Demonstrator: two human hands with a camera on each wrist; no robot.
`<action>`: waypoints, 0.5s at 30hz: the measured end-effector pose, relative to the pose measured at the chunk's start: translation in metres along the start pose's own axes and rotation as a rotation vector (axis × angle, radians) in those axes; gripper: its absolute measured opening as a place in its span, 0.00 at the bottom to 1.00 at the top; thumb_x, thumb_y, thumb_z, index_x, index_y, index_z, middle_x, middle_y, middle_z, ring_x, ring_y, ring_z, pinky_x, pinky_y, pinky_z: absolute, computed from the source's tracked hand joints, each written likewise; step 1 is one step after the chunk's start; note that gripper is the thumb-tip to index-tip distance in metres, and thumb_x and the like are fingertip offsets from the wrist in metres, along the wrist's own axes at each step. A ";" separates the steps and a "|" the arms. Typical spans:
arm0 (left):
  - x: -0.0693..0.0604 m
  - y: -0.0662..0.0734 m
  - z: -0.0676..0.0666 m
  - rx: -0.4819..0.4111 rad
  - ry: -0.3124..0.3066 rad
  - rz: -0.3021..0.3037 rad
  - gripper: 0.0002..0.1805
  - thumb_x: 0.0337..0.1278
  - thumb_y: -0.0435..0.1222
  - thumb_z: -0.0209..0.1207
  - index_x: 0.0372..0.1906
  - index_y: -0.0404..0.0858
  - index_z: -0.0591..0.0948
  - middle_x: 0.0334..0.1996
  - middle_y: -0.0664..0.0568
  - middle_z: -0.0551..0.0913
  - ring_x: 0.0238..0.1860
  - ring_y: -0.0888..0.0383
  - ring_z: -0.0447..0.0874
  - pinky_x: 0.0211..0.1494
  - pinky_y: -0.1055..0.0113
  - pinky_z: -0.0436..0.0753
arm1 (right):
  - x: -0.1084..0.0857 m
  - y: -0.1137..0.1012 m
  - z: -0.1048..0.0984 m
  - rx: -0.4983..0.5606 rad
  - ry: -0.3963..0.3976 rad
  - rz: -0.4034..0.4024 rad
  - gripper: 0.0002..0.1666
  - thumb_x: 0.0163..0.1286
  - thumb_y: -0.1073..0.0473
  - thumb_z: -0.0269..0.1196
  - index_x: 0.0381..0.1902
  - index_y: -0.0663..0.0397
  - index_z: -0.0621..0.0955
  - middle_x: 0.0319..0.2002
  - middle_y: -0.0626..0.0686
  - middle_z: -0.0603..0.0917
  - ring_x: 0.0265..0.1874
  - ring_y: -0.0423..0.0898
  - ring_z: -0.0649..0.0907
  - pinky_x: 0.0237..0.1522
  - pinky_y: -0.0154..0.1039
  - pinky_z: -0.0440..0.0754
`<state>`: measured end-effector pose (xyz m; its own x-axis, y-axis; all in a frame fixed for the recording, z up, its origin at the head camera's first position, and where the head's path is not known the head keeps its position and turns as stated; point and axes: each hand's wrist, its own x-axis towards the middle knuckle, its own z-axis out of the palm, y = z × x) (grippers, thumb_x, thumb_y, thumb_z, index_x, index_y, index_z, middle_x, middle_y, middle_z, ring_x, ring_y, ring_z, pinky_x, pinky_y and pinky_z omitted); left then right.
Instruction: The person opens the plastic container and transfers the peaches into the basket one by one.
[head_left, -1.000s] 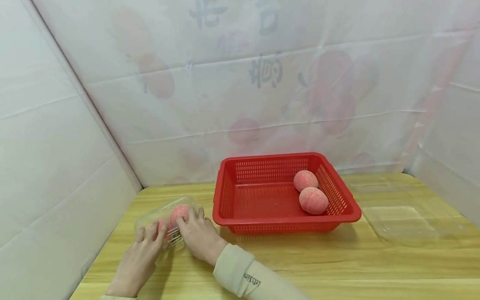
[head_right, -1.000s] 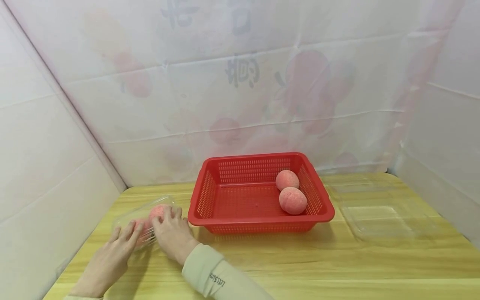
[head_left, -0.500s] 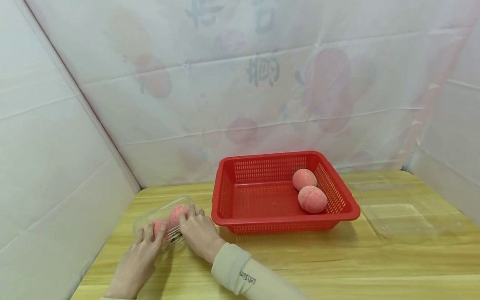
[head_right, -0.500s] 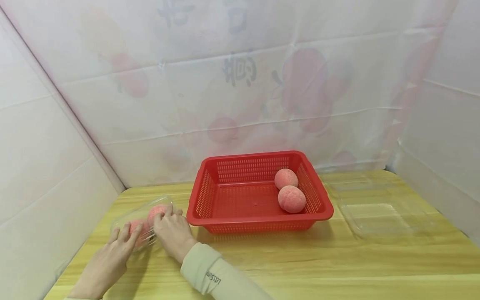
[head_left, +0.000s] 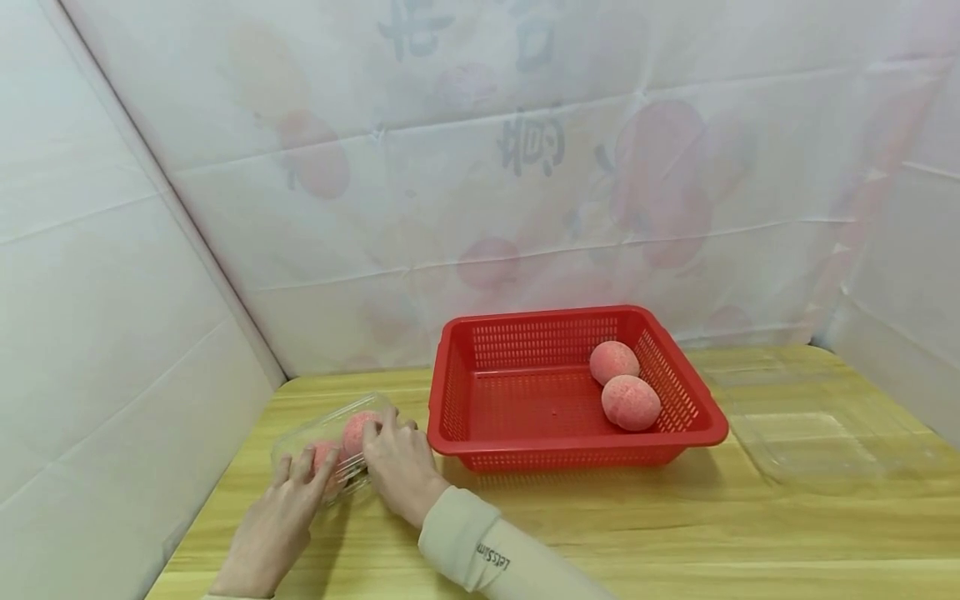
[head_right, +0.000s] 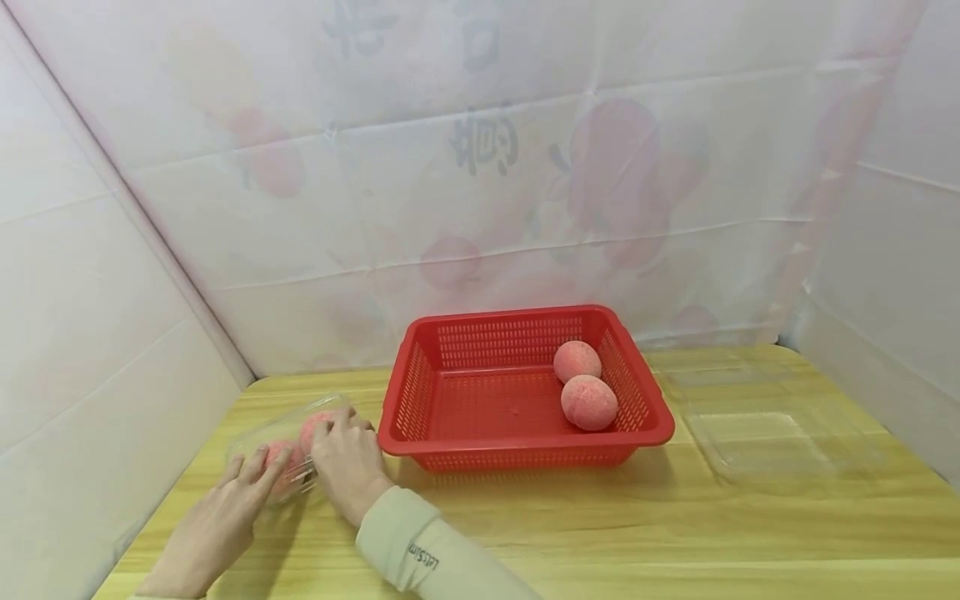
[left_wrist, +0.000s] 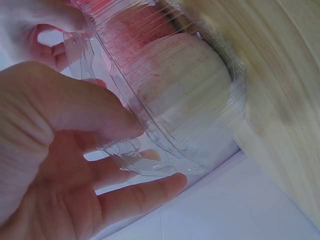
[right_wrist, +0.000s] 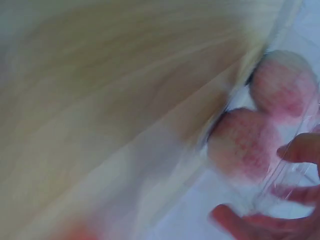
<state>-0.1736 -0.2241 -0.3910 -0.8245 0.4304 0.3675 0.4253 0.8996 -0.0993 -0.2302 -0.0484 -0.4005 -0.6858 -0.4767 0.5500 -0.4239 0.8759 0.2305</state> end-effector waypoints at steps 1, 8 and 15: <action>0.000 0.000 0.000 -0.001 0.003 0.000 0.48 0.21 0.09 0.69 0.63 0.30 0.77 0.55 0.27 0.77 0.53 0.26 0.77 0.27 0.56 0.85 | 0.000 -0.001 -0.001 0.010 -0.029 0.017 0.13 0.69 0.54 0.65 0.46 0.55 0.82 0.43 0.59 0.83 0.23 0.46 0.82 0.20 0.34 0.82; 0.000 -0.001 -0.001 0.002 0.015 -0.003 0.47 0.22 0.08 0.68 0.63 0.30 0.77 0.55 0.28 0.77 0.53 0.25 0.77 0.24 0.58 0.84 | 0.006 -0.003 -0.009 -0.055 -0.127 -0.018 0.20 0.71 0.53 0.64 0.55 0.58 0.84 0.43 0.63 0.88 0.23 0.42 0.86 0.21 0.31 0.81; 0.001 0.003 -0.002 -0.017 -0.015 -0.026 0.45 0.27 0.09 0.68 0.64 0.30 0.76 0.56 0.27 0.78 0.54 0.24 0.77 0.25 0.57 0.84 | 0.010 -0.002 -0.016 -0.182 -0.111 -0.118 0.11 0.72 0.58 0.61 0.46 0.53 0.88 0.34 0.56 0.89 0.22 0.41 0.85 0.12 0.28 0.72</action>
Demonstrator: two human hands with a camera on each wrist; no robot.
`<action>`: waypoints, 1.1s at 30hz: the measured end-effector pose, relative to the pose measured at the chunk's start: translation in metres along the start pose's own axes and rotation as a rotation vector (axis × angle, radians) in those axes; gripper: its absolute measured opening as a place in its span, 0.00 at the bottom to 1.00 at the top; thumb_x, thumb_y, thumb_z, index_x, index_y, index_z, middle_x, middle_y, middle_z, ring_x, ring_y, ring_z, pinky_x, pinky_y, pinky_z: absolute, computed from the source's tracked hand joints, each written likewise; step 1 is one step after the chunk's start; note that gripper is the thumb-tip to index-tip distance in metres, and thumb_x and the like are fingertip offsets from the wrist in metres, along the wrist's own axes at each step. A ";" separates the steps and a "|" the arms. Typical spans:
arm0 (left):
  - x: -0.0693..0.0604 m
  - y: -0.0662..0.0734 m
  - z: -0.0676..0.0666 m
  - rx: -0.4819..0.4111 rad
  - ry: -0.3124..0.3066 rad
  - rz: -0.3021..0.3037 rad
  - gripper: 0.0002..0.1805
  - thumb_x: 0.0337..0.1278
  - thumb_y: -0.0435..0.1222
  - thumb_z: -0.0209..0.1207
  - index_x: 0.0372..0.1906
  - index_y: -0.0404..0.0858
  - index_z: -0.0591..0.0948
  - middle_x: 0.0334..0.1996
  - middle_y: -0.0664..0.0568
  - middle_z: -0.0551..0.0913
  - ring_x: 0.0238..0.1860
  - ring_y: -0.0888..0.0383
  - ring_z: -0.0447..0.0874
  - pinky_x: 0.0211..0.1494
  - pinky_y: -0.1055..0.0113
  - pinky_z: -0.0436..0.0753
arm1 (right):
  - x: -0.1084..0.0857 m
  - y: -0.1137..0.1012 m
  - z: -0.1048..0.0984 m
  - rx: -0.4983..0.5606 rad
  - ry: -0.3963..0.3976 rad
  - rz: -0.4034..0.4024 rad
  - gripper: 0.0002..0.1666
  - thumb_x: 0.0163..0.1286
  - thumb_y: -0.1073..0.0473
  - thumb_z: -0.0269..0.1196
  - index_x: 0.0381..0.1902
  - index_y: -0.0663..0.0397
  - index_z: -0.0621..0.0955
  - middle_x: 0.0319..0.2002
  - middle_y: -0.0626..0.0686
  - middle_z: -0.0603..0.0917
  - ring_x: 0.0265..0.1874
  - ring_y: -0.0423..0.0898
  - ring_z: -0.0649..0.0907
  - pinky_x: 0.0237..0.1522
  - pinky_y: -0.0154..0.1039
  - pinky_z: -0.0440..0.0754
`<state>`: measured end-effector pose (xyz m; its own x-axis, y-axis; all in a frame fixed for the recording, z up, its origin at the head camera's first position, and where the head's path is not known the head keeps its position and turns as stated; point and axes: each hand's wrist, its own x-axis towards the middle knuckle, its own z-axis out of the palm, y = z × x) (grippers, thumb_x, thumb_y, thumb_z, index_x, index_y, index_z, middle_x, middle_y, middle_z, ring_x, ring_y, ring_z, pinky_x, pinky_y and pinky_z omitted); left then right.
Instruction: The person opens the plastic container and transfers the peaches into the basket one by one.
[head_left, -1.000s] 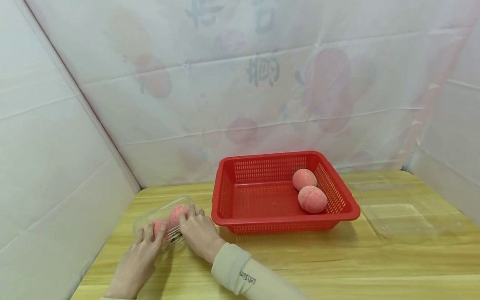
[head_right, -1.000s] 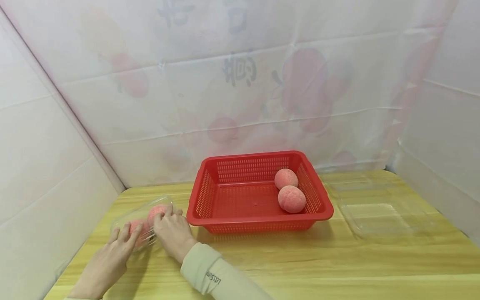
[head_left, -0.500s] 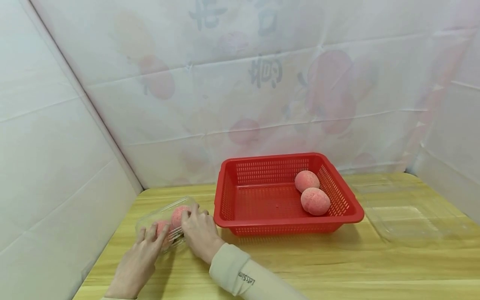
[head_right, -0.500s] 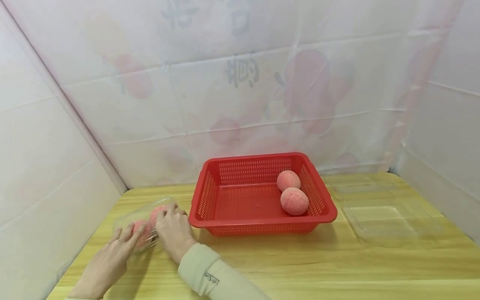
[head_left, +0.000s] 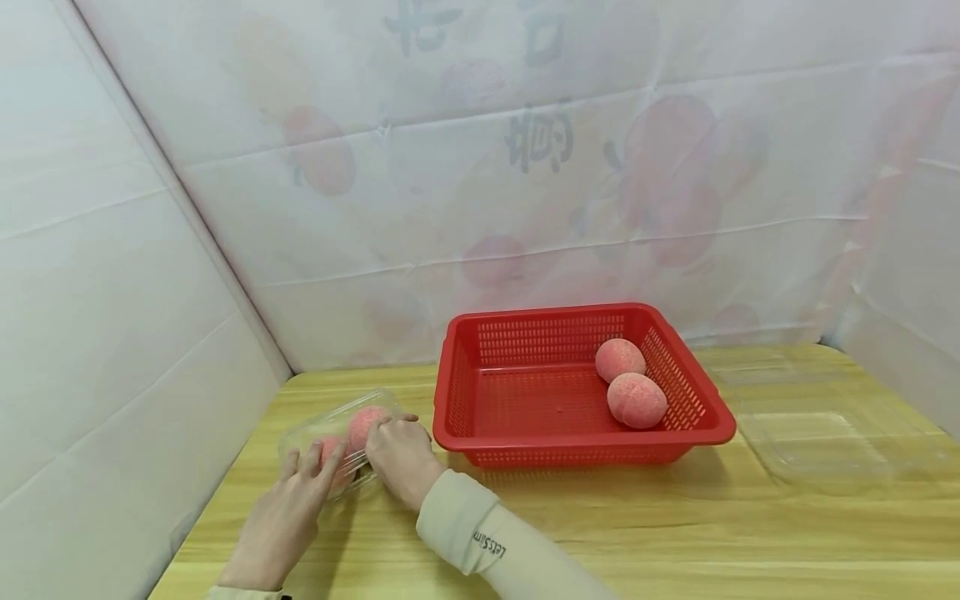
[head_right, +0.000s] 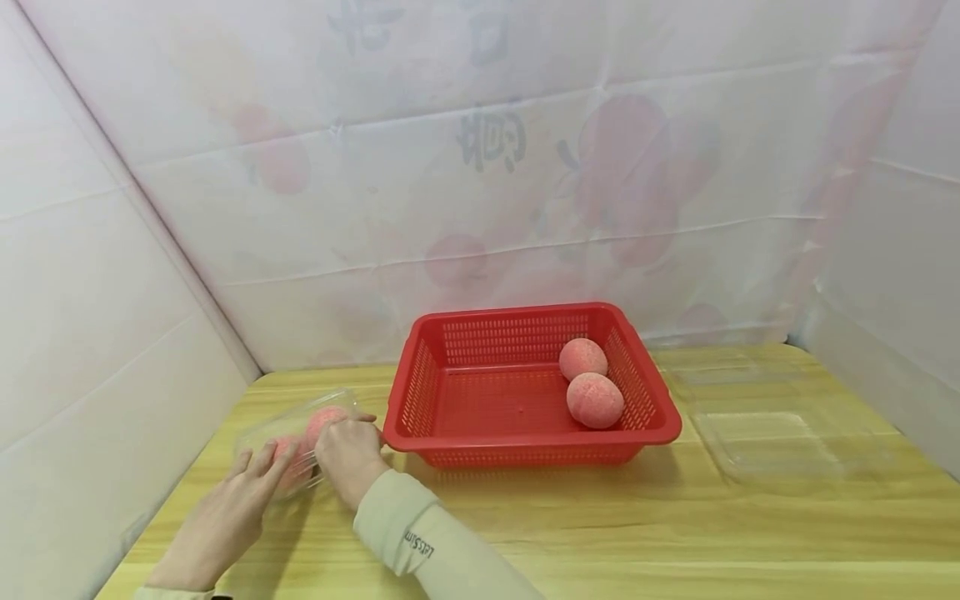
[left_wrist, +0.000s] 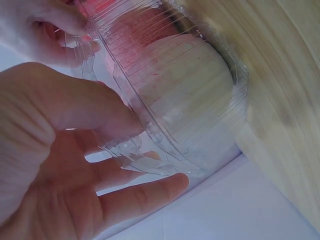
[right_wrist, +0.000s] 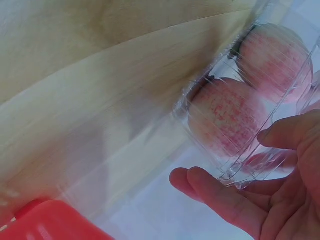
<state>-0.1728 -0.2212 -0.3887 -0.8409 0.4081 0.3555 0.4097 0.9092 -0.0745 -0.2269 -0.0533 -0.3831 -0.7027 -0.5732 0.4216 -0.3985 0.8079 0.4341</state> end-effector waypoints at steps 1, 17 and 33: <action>0.000 0.000 0.000 -0.003 -0.001 -0.003 0.45 0.27 0.09 0.68 0.64 0.30 0.76 0.56 0.27 0.78 0.54 0.24 0.77 0.25 0.57 0.85 | 0.000 0.000 -0.001 -0.004 -0.010 -0.008 0.11 0.73 0.58 0.60 0.45 0.52 0.88 0.34 0.55 0.89 0.22 0.42 0.86 0.11 0.29 0.72; 0.000 -0.004 0.002 0.001 0.020 -0.004 0.46 0.25 0.09 0.69 0.63 0.30 0.75 0.54 0.26 0.78 0.53 0.23 0.77 0.28 0.53 0.86 | 0.003 -0.001 0.006 0.013 0.022 -0.033 0.11 0.69 0.59 0.64 0.47 0.56 0.86 0.34 0.57 0.88 0.30 0.44 0.87 0.24 0.30 0.82; 0.003 -0.011 0.002 -0.026 0.045 0.019 0.41 0.33 0.12 0.70 0.63 0.29 0.75 0.58 0.26 0.77 0.54 0.22 0.76 0.24 0.54 0.85 | -0.008 0.000 0.010 0.022 0.066 0.084 0.18 0.72 0.58 0.63 0.58 0.54 0.82 0.47 0.58 0.86 0.31 0.43 0.86 0.26 0.29 0.83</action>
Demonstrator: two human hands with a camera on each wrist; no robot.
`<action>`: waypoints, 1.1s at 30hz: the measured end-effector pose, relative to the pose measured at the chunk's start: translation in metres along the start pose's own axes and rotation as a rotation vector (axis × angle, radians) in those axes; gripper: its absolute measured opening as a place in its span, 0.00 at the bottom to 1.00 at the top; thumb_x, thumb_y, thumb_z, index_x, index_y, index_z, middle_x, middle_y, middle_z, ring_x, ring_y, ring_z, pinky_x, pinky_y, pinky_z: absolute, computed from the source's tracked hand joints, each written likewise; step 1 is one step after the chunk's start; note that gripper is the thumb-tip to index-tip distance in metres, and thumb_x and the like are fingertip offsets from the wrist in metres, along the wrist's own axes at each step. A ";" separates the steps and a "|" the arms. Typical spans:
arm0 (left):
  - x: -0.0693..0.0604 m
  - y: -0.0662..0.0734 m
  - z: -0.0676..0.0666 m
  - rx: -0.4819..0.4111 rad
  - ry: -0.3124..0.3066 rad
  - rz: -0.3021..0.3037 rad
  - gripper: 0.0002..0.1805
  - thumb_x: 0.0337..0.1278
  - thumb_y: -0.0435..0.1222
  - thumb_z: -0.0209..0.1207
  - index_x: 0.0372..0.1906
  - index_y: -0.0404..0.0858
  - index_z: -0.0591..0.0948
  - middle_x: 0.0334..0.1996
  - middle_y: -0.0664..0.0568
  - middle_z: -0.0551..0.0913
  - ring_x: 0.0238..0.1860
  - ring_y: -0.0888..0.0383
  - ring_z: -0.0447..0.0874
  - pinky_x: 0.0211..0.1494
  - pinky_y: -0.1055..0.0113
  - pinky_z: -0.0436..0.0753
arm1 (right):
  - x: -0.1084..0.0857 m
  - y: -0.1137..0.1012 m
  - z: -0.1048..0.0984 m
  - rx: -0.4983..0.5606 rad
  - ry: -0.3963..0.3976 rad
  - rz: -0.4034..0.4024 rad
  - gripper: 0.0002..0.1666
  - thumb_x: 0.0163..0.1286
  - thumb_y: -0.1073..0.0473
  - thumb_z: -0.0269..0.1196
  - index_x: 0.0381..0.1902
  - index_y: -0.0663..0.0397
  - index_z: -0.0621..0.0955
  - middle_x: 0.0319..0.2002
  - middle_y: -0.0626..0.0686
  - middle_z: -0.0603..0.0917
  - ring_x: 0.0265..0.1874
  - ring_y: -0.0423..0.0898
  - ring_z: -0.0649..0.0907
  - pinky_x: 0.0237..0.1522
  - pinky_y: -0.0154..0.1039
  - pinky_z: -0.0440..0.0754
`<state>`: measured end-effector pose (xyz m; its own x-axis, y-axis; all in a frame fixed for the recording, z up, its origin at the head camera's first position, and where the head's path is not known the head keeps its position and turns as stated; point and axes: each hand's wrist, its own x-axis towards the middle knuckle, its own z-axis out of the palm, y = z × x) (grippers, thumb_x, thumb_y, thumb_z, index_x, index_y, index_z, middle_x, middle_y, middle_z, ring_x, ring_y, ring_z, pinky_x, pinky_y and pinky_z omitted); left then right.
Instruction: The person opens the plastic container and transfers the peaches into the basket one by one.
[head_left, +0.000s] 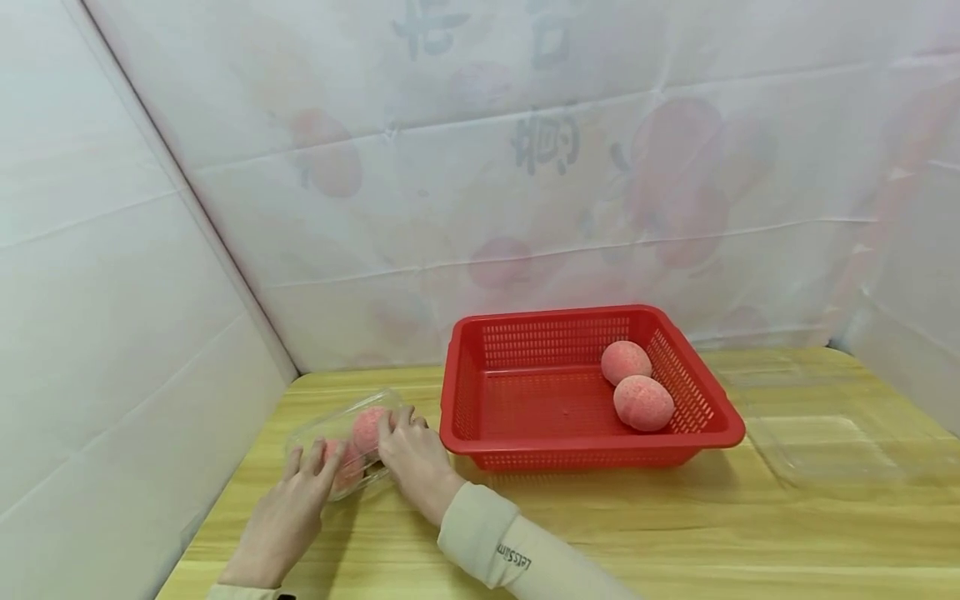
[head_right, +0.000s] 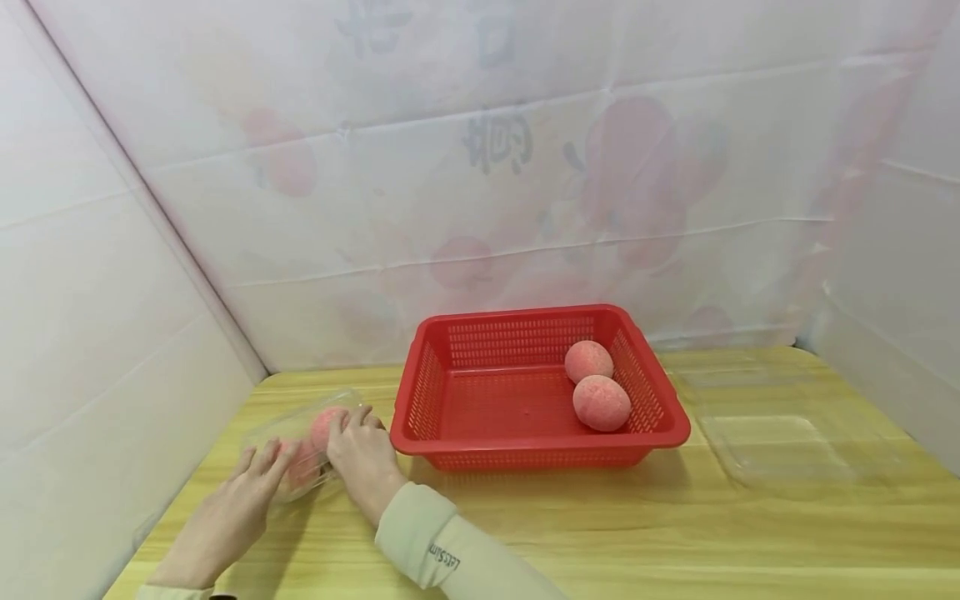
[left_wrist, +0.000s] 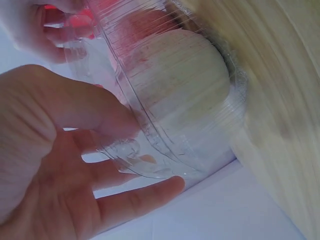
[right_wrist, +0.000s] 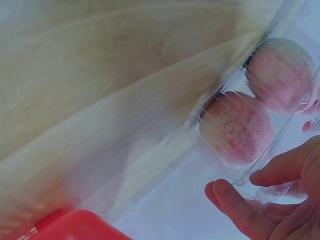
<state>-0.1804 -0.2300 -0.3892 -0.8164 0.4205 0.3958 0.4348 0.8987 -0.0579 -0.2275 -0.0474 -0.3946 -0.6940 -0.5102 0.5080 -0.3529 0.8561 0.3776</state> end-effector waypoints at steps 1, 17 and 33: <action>0.001 -0.001 0.000 -0.001 0.008 0.002 0.41 0.33 0.13 0.70 0.63 0.29 0.75 0.59 0.26 0.76 0.55 0.22 0.75 0.23 0.55 0.85 | -0.001 0.000 0.000 0.007 0.010 0.001 0.19 0.72 0.58 0.64 0.59 0.54 0.81 0.49 0.58 0.85 0.31 0.43 0.85 0.25 0.29 0.82; 0.012 -0.007 -0.010 0.071 0.221 -0.003 0.42 0.41 0.23 0.72 0.68 0.30 0.71 0.65 0.29 0.73 0.58 0.29 0.76 0.44 0.35 0.81 | -0.022 0.012 -0.017 0.233 0.083 -0.006 0.37 0.59 0.64 0.72 0.66 0.63 0.74 0.65 0.68 0.73 0.46 0.50 0.84 0.30 0.30 0.84; 0.013 -0.011 -0.007 0.029 0.378 0.009 0.29 0.70 0.42 0.46 0.68 0.29 0.71 0.69 0.29 0.67 0.69 0.30 0.62 0.66 0.34 0.64 | -0.046 0.023 -0.009 0.339 0.005 -0.124 0.22 0.61 0.61 0.70 0.52 0.64 0.82 0.54 0.60 0.84 0.52 0.51 0.85 0.50 0.37 0.84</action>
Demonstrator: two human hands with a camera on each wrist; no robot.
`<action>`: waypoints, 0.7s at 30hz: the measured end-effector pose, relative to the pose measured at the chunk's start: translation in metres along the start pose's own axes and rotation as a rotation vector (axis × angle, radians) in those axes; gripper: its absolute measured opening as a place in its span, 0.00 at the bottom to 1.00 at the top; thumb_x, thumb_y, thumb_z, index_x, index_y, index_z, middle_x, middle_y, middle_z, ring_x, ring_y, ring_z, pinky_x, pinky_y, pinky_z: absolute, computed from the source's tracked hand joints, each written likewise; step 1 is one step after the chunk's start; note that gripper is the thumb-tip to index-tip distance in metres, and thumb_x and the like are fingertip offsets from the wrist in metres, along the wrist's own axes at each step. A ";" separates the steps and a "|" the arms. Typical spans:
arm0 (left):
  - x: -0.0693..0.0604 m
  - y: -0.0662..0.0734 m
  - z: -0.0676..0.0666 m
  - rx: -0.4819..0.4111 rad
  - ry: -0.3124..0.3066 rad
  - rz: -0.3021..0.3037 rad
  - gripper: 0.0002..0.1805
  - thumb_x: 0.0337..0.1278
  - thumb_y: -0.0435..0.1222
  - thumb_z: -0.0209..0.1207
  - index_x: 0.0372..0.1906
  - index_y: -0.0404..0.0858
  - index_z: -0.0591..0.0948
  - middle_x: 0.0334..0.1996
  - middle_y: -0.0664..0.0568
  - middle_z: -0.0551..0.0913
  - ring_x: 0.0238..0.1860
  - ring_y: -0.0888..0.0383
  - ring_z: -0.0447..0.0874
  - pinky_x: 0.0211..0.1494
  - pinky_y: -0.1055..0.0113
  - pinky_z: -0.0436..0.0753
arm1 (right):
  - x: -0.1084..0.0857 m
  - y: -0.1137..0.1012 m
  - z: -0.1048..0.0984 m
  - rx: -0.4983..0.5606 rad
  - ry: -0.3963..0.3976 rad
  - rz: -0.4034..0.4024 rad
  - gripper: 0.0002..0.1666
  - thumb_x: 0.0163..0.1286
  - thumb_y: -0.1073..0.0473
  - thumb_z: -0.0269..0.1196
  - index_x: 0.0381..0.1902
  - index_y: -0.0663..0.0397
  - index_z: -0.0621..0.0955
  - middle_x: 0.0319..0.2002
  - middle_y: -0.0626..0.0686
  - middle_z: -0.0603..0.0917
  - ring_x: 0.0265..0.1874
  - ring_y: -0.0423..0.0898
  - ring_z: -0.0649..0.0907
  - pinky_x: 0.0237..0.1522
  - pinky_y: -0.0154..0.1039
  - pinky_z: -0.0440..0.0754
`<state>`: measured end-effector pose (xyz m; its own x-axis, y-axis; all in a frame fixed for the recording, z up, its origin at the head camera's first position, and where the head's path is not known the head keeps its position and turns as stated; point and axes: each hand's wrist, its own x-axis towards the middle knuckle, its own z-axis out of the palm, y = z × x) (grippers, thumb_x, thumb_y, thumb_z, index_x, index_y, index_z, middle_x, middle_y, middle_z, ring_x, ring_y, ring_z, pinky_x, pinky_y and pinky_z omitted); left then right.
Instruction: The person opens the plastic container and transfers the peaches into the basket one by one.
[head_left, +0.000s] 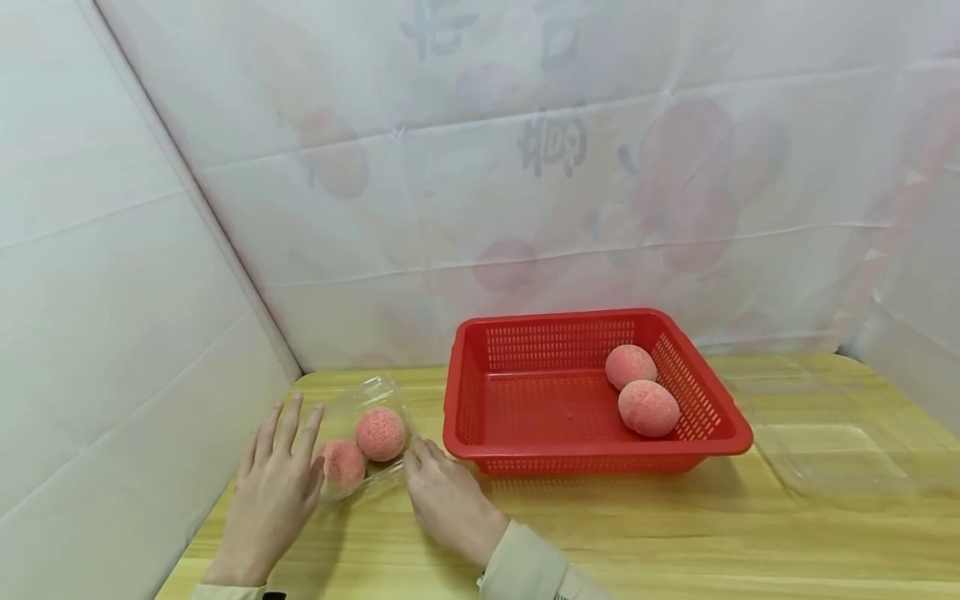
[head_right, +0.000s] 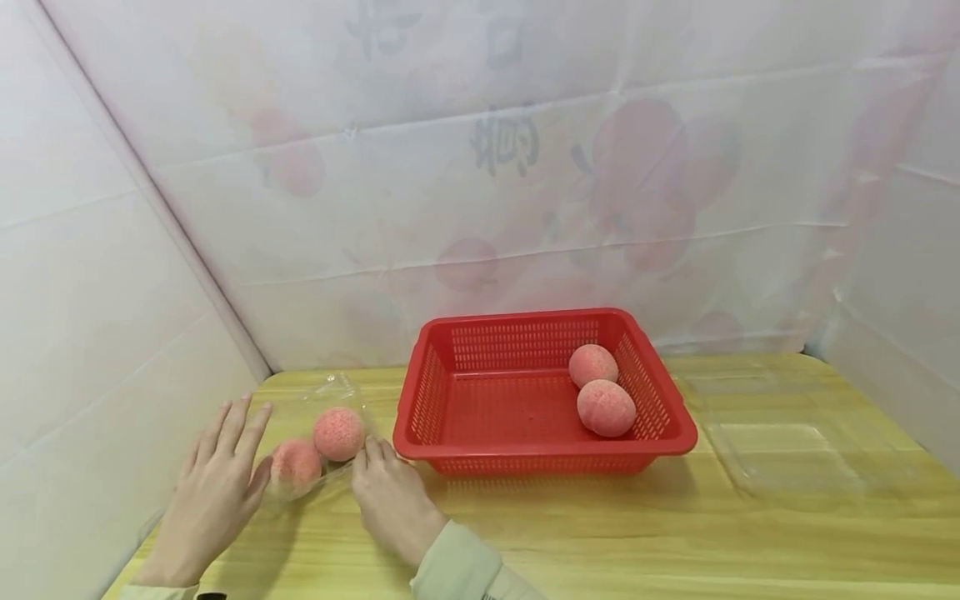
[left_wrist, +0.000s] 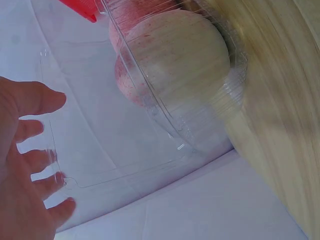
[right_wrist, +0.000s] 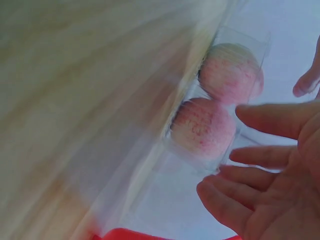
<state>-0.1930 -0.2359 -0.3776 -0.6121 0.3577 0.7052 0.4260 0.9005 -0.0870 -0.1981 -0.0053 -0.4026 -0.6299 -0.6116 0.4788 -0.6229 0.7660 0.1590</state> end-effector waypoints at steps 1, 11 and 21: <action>0.000 0.000 0.000 -0.001 0.009 0.000 0.30 0.74 0.44 0.40 0.69 0.29 0.71 0.70 0.29 0.65 0.71 0.30 0.59 0.69 0.35 0.61 | 0.000 0.000 -0.001 0.002 -0.022 -0.002 0.23 0.61 0.60 0.70 0.53 0.65 0.82 0.55 0.61 0.83 0.54 0.51 0.84 0.51 0.37 0.83; -0.002 -0.004 -0.007 0.045 -0.140 -0.070 0.31 0.57 0.38 0.65 0.65 0.29 0.75 0.61 0.31 0.77 0.56 0.32 0.79 0.52 0.34 0.77 | -0.001 0.003 -0.007 0.023 -0.186 -0.022 0.31 0.67 0.56 0.67 0.63 0.68 0.76 0.63 0.64 0.78 0.62 0.54 0.80 0.58 0.38 0.79; -0.012 -0.007 -0.012 -0.025 -0.595 -0.243 0.43 0.72 0.59 0.52 0.74 0.29 0.65 0.71 0.28 0.65 0.66 0.25 0.66 0.60 0.29 0.68 | -0.002 0.002 -0.010 0.049 -0.220 -0.017 0.36 0.64 0.52 0.70 0.64 0.68 0.76 0.65 0.64 0.76 0.64 0.54 0.78 0.56 0.37 0.80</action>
<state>-0.1809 -0.2499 -0.3772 -0.9550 0.2263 0.1915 0.2394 0.9697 0.0478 -0.1936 -0.0007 -0.3942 -0.7021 -0.6565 0.2758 -0.6522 0.7483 0.1210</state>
